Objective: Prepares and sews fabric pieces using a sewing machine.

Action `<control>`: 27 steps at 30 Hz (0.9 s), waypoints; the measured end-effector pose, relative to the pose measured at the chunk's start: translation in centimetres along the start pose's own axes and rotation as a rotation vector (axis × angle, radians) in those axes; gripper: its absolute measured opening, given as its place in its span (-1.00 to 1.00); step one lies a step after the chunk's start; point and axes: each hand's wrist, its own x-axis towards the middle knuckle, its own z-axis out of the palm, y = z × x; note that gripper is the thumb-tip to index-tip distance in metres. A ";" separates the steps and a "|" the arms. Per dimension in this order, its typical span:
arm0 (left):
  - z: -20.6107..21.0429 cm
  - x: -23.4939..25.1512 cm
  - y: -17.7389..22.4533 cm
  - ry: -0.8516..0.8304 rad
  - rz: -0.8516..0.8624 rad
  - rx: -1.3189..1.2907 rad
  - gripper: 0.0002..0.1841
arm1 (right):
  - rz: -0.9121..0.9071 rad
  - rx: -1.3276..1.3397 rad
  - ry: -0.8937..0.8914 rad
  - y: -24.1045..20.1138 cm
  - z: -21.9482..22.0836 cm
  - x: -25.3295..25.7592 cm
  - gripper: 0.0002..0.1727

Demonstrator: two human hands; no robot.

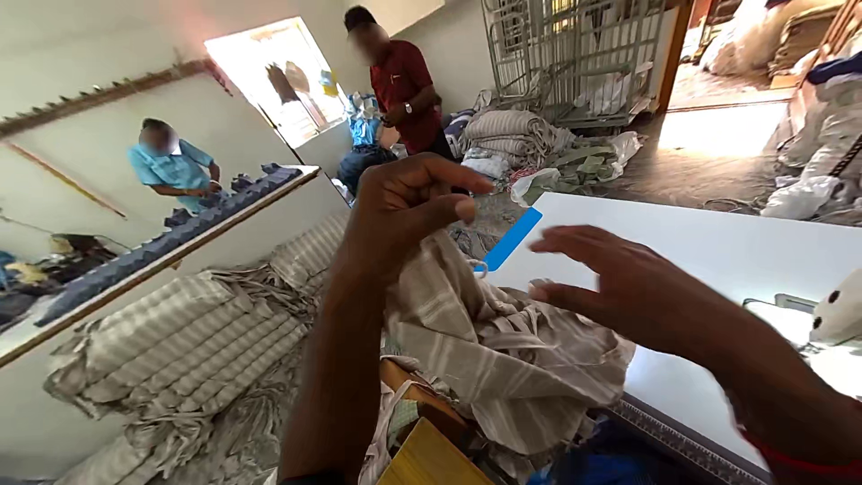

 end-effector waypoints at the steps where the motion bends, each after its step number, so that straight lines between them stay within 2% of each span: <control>1: 1.0 0.6 0.5 -0.037 0.030 0.009 -0.82 | -0.089 0.093 0.037 -1.5 0.8 1.0 -0.49; 3: 2.1 1.8 1.5 -0.065 0.086 0.105 -0.81 | -0.228 0.247 0.043 -3.0 2.6 3.0 -0.75; 5: 1.4 2.3 2.5 -0.002 0.114 0.386 -0.80 | -0.232 0.322 -0.092 -2.7 2.8 4.0 -0.68; 8: -1.1 1.8 2.5 0.207 0.045 0.904 -0.65 | -0.152 0.354 -0.330 -1.0 0.4 3.2 -0.70; 11: -4.5 1.6 1.5 0.316 -0.044 1.098 -0.51 | 0.026 0.284 -0.488 -0.1 -2.8 1.7 -0.78; 14: -6.2 2.3 -0.1 0.345 -0.092 1.131 -0.47 | 0.114 0.169 -0.380 1.2 -6.2 0.4 -0.85; 16: -5.5 3.0 -1.3 0.284 -0.084 1.110 -0.45 | 0.163 0.017 -0.315 1.7 -8.1 -0.1 -0.83; 17: -5.0 3.5 -1.9 0.264 -0.079 1.093 -0.45 | 0.177 0.023 -0.269 2.3 -8.7 -0.3 -0.82; 21: -2.4 4.6 -5.2 0.185 -0.116 0.971 -0.44 | 0.267 0.454 -0.051 4.8 -9.4 -2.3 -0.75; 23: -1.0 4.6 -6.9 0.148 -0.135 0.916 -0.45 | 0.345 0.531 0.060 5.4 -9.0 -3.2 -0.77; 27: 1.3 4.7 -9.8 0.072 -0.142 0.881 -0.42 | 0.448 0.574 0.079 7.2 -8.8 -4.6 -0.70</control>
